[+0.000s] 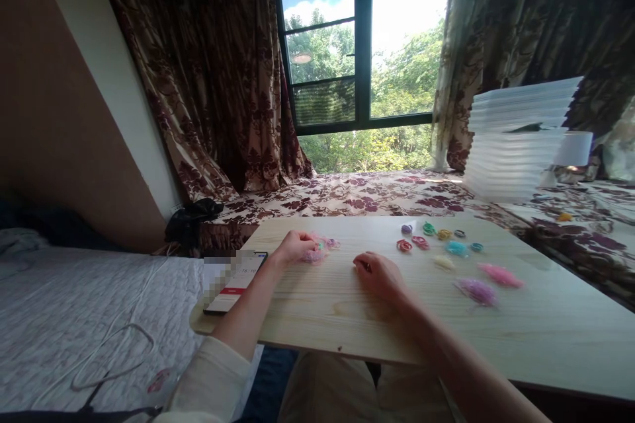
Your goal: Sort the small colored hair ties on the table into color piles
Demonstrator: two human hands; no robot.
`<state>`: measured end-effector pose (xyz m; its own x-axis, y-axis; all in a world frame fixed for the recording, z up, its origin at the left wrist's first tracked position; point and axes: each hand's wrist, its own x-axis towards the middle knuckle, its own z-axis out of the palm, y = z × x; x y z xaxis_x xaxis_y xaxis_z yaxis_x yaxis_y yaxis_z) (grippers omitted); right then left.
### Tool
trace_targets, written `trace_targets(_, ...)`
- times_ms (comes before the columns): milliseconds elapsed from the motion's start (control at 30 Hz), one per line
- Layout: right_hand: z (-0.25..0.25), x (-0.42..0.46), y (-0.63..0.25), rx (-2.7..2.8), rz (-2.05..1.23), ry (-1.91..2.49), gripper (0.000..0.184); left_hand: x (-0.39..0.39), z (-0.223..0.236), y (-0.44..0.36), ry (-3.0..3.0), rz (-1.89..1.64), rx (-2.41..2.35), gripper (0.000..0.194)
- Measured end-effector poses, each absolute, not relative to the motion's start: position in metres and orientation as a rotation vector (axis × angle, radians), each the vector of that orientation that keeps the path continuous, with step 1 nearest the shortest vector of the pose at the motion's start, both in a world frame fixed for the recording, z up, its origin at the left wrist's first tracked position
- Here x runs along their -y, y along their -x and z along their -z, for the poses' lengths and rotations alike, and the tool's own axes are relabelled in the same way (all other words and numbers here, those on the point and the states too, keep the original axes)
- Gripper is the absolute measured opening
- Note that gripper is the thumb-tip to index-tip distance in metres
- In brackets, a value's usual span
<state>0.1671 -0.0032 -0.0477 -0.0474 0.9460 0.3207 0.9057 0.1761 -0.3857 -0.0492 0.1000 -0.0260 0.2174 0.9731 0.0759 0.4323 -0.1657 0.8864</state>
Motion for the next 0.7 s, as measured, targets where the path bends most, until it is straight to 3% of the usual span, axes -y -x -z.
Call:
trace_targets(300, 0.049, 0.003, -0.168, 1.944, -0.121, 1.736, 0.027, -0.097, 0.033, 0.034, -1.779, -0.881, -1.291, 0.002)
trace_targets(700, 0.046, 0.004, -0.167, 1.964, -0.121, 1.743, 0.028, -0.094, 0.022, 0.029, -1.927, -0.877, -1.347, 0.013)
